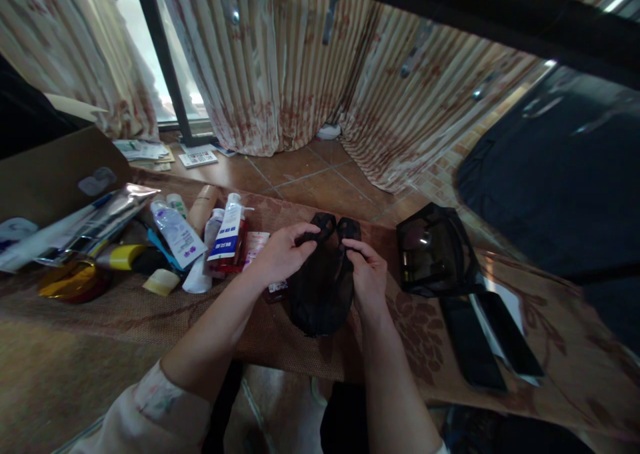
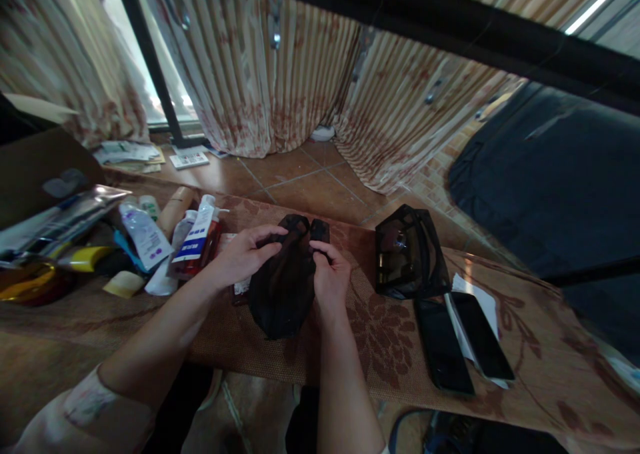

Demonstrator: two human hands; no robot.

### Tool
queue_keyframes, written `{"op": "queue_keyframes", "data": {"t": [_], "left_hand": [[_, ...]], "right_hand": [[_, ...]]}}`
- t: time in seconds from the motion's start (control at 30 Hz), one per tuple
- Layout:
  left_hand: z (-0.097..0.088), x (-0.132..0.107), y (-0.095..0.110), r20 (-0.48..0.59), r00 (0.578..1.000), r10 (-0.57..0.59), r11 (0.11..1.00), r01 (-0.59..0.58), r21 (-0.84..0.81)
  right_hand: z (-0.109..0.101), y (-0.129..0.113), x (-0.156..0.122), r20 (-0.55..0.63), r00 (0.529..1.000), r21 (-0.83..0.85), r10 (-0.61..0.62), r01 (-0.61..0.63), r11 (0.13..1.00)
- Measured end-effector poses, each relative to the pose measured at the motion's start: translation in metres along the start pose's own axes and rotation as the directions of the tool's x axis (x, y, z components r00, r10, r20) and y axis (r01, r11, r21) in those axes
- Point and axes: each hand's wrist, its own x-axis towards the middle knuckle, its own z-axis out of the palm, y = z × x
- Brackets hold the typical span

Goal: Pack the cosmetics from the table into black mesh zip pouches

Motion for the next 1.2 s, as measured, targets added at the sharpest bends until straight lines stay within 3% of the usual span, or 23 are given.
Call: {"op": "queue_keyframes", "data": {"t": [1.2], "left_hand": [[-0.0006, 0.0001, 0.0013, 0.006, 1.0, -0.005, 1.0, 0.005, -0.007]], "right_hand": [[0.0015, 0.0041, 0.0001, 0.034, 0.999, -0.033, -0.028, 0.029, 0.999]]}}
